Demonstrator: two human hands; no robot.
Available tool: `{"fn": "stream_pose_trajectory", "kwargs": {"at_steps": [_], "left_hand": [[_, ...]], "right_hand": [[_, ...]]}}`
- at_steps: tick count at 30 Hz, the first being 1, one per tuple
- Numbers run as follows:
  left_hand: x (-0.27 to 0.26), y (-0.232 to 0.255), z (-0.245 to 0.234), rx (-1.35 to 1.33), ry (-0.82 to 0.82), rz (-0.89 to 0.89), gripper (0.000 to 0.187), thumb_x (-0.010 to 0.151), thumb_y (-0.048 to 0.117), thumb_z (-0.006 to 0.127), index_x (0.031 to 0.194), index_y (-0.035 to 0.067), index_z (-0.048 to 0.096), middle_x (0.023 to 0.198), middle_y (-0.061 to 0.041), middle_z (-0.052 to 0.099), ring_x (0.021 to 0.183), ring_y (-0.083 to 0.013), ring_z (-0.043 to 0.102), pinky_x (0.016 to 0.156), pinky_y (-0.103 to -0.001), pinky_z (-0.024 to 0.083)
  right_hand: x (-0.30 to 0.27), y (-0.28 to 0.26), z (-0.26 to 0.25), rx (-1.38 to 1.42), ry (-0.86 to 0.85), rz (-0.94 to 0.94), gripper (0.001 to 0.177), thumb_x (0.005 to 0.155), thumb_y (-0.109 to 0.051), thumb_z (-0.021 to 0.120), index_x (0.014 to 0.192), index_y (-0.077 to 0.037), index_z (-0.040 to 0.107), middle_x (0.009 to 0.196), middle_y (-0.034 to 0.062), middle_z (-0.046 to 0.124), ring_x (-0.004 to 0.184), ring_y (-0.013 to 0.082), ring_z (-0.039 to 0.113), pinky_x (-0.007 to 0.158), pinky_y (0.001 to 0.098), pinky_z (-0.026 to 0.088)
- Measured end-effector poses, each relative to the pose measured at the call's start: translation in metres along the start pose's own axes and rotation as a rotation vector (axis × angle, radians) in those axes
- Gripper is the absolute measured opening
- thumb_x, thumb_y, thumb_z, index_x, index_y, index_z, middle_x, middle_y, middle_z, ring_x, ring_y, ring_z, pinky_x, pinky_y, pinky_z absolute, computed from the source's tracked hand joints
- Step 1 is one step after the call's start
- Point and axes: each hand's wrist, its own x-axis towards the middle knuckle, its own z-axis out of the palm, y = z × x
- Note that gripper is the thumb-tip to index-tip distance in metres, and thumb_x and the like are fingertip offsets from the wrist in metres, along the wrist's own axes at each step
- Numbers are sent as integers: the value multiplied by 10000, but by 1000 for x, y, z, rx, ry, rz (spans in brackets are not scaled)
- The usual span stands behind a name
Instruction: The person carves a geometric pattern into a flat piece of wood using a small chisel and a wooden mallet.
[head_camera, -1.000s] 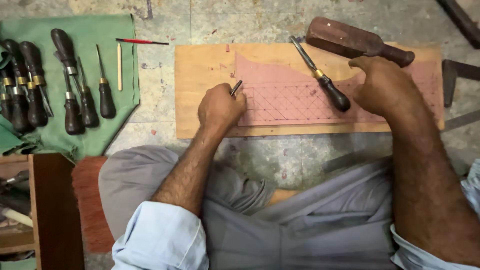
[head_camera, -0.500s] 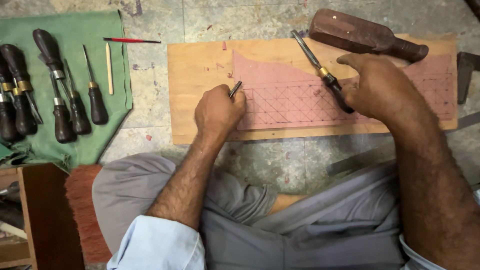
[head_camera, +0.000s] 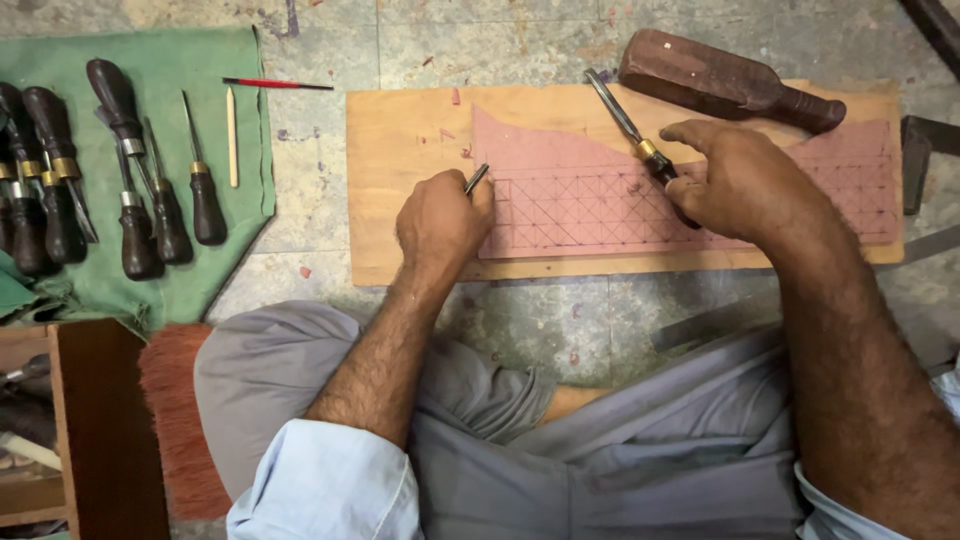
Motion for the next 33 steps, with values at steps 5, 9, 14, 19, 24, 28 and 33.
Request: {"fn": "stream_pose_trajectory", "kwargs": {"at_steps": [5,9,14,19,24,28,33], "left_hand": [[3,1,-15,-51,66,-19,467,901,488,669,801,36,728,771,-211,708,737,-412,681,681,-532,524],[10,4,-34,-168,80,-32,506,919,502,689,798,12,711,692,-198,675,632,-364,657,609,-492,491],[9,5,-56,-360,79,-16,415,899,438,722,800,35,731,608,-114,680,526,-219,626,520,-391,471],[7,3,-68,-436,19,-19,393,914,412,707,804,35,728,601,-47,711,503,-109,629,514,-315,489],[7,-4,-76,-494,-17,-38,381,917,411,711,843,38,733,620,-43,721,522,-82,604,502,-291,469],[8,-7,-78,-546,-24,-35,352,914,402,716,881,53,740,639,-30,725,533,-59,596,500,-272,467],[8,-6,-81,-557,-56,-66,353,917,400,717,865,51,725,643,-29,720,547,-51,598,515,-266,474]], "right_hand": [[-3,-6,-3,48,-58,123,644,803,-127,761,1420,-52,597,1297,239,672,1149,383,662,960,450,521],[-2,-4,-3,62,-59,117,655,791,-151,768,1416,-59,598,1330,232,650,1146,385,656,954,450,516],[0,-5,-3,52,-55,67,642,785,-151,750,1404,-48,614,1309,249,662,1158,403,649,954,459,515],[3,-9,-2,70,-67,102,632,796,-175,755,1401,-56,619,1284,243,668,1129,395,666,932,456,529],[8,-10,3,38,-47,57,612,810,-210,788,1373,-25,632,1226,251,691,1087,401,673,904,460,534],[10,-11,7,44,-91,146,578,819,-225,783,1359,-68,650,1154,223,715,1027,379,687,855,460,538],[13,-12,8,9,-108,137,582,825,-237,785,1365,-73,646,1142,215,715,1011,379,690,841,457,541]]}}
